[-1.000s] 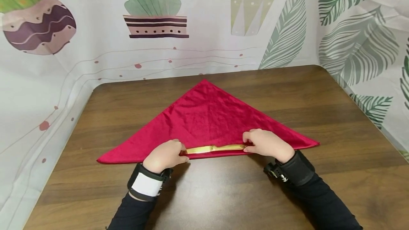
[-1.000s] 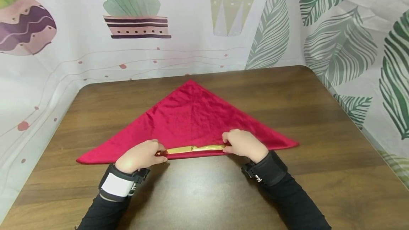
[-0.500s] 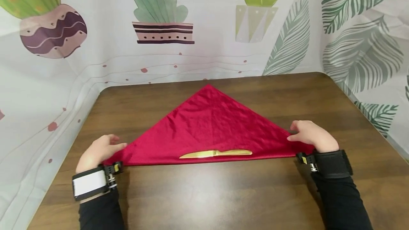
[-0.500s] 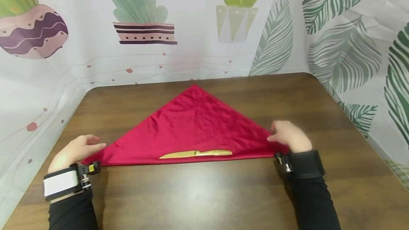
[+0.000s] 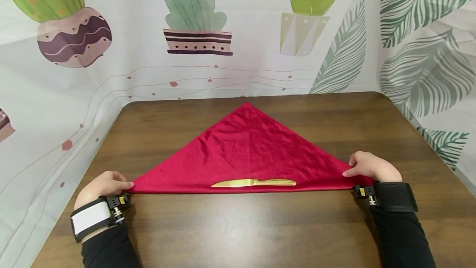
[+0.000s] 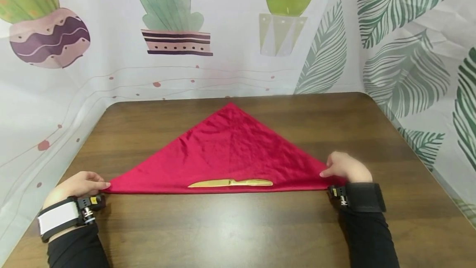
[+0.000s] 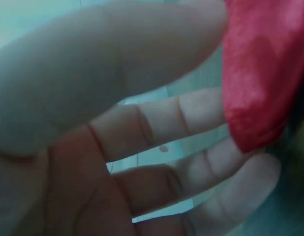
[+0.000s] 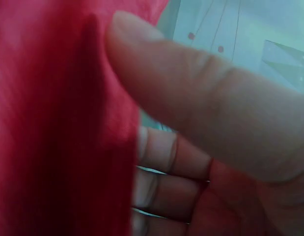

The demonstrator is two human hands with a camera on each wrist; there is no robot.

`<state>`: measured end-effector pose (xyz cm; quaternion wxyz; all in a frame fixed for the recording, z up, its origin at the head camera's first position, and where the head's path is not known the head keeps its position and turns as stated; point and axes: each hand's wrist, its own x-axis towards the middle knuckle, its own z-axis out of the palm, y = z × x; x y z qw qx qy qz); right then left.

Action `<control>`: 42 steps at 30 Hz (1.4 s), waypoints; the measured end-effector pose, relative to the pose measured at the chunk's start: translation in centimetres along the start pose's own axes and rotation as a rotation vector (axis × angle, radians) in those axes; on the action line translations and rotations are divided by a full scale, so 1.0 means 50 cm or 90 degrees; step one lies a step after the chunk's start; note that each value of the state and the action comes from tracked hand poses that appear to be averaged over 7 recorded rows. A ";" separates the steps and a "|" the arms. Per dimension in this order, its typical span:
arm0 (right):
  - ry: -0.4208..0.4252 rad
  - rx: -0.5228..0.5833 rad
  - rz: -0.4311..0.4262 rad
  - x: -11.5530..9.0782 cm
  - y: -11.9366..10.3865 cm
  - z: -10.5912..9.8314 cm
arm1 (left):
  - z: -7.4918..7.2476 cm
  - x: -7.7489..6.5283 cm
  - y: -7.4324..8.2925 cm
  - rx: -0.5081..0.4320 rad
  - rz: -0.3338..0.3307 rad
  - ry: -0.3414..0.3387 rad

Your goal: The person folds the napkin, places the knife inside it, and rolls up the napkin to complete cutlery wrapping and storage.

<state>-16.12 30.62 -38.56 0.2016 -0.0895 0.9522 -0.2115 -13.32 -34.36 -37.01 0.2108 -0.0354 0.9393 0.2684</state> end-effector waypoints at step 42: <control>0.539 0.020 -0.222 -0.053 -0.282 -0.001 | 0.072 -0.036 0.355 -0.088 0.322 0.455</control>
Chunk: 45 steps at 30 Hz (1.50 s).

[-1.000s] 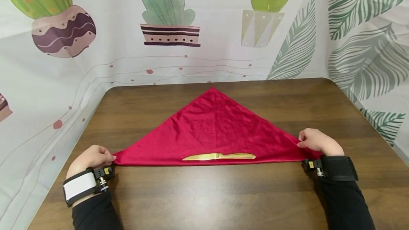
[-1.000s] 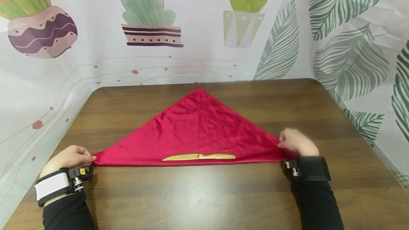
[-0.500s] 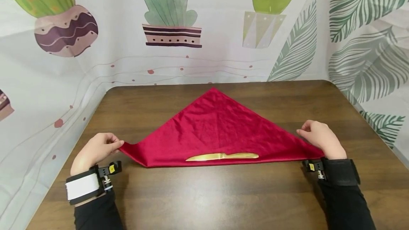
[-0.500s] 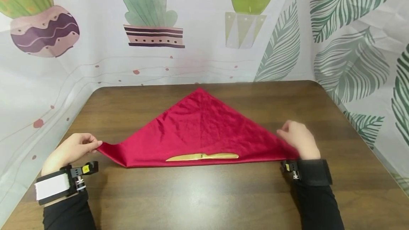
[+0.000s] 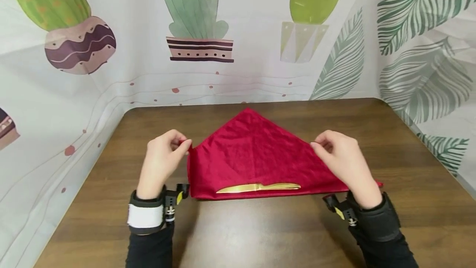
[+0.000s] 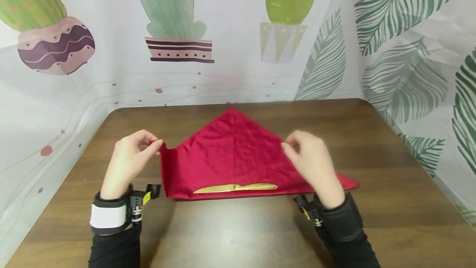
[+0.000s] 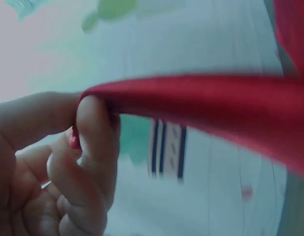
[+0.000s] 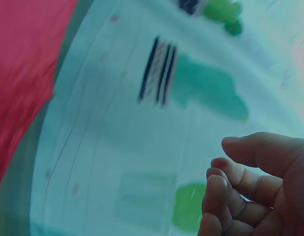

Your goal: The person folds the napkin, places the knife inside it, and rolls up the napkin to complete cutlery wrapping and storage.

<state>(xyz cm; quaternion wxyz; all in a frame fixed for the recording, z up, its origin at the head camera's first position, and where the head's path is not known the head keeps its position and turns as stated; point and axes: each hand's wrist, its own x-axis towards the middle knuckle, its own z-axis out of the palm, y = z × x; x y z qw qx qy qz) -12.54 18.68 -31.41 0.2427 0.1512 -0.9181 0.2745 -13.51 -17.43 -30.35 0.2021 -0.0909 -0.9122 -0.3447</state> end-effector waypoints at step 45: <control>-0.352 0.082 -0.045 -0.041 0.021 0.109 | 0.173 -0.044 0.008 0.166 0.157 -0.292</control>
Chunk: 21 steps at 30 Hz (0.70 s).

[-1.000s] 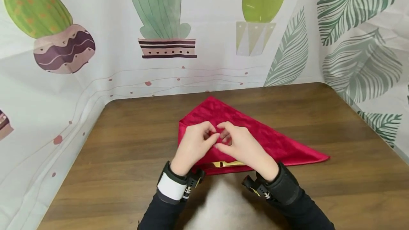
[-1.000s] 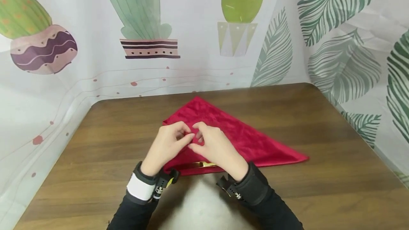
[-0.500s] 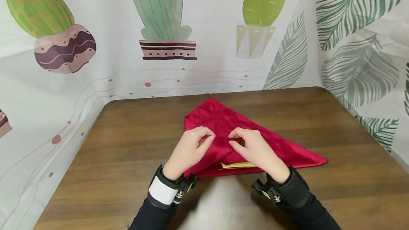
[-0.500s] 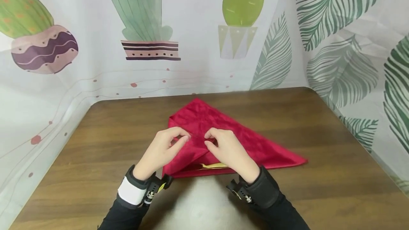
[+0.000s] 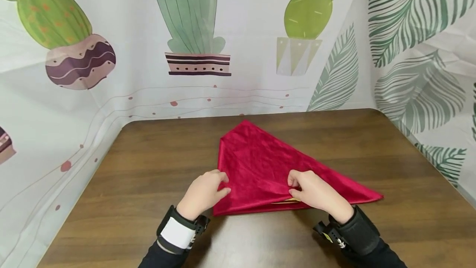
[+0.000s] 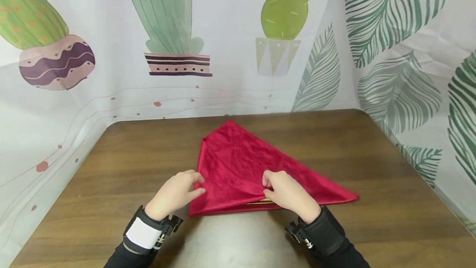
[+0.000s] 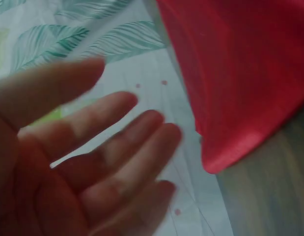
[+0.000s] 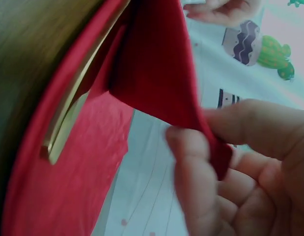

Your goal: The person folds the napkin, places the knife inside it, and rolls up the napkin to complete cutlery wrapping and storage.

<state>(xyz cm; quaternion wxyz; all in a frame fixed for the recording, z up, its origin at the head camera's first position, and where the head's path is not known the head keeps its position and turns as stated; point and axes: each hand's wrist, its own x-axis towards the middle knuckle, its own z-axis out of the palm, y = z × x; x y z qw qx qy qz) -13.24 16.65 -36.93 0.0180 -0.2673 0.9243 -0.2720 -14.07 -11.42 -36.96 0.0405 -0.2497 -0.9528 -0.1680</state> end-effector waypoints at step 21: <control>-0.104 -0.113 0.057 0.000 0.033 0.021 | 0.026 -0.007 -0.009 0.048 -0.018 -0.162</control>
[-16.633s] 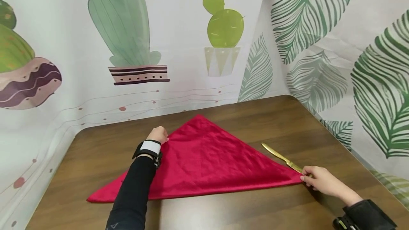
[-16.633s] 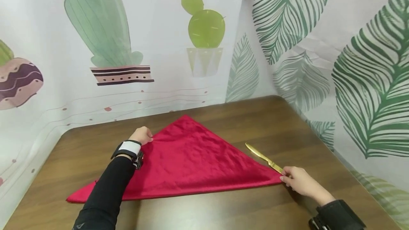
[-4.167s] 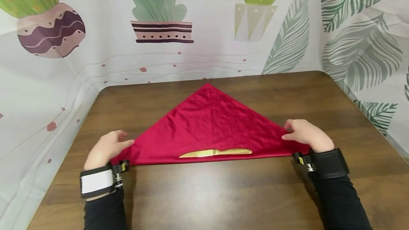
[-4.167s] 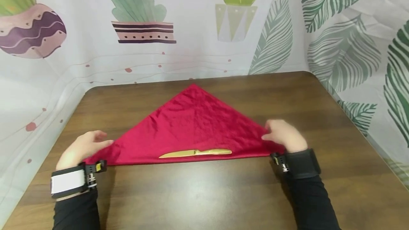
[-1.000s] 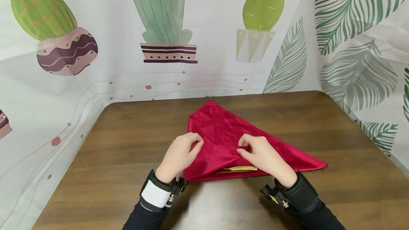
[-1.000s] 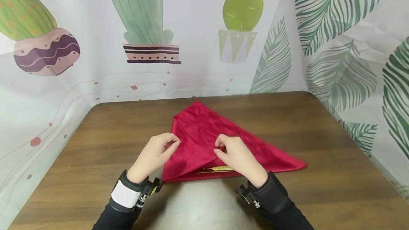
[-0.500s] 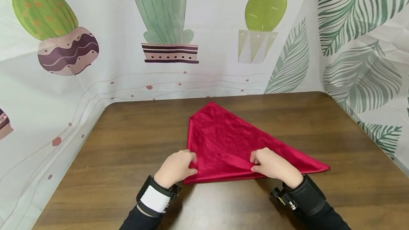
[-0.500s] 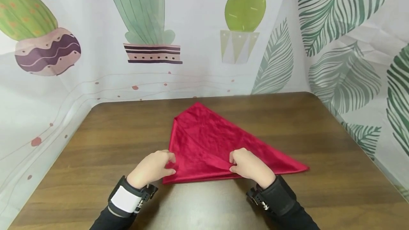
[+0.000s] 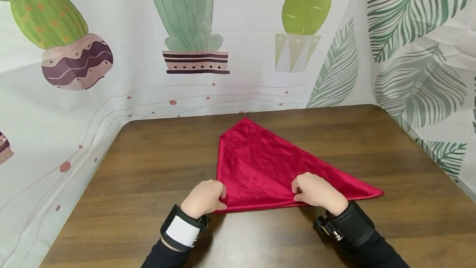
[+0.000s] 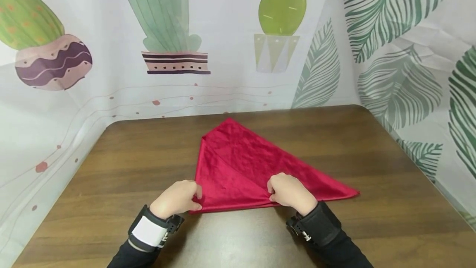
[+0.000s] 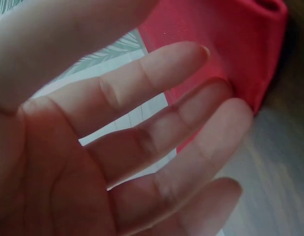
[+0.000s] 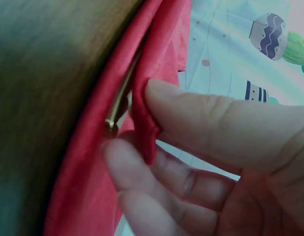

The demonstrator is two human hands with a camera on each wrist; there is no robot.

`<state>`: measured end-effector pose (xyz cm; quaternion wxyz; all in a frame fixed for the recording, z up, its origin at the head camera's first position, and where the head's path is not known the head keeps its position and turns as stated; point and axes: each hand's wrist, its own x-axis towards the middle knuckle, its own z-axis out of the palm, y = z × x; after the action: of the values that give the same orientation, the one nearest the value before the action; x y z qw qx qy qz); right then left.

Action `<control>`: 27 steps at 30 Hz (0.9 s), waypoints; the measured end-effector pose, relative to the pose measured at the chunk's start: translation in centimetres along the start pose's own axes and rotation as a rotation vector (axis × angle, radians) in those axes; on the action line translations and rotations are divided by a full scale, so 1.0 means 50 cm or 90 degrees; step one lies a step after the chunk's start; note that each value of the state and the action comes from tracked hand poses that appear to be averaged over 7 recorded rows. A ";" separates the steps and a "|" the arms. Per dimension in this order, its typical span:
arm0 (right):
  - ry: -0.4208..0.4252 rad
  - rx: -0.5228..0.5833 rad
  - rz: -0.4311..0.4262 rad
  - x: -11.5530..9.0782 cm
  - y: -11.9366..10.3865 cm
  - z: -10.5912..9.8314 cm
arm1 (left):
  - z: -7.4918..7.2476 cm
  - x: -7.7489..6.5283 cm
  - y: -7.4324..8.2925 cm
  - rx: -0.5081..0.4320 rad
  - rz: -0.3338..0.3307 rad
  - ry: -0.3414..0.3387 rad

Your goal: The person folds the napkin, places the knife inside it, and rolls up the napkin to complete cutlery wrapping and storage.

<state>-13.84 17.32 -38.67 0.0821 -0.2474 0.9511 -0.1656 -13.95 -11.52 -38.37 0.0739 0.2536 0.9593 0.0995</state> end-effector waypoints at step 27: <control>0.040 0.007 -0.011 0.000 0.026 0.020 | 0.025 0.040 0.002 0.145 0.005 -0.063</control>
<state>-14.18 18.10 -40.08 0.0521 -0.2498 0.9502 -0.1789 -15.37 -10.21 -39.72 0.0915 0.2689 0.9586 -0.0226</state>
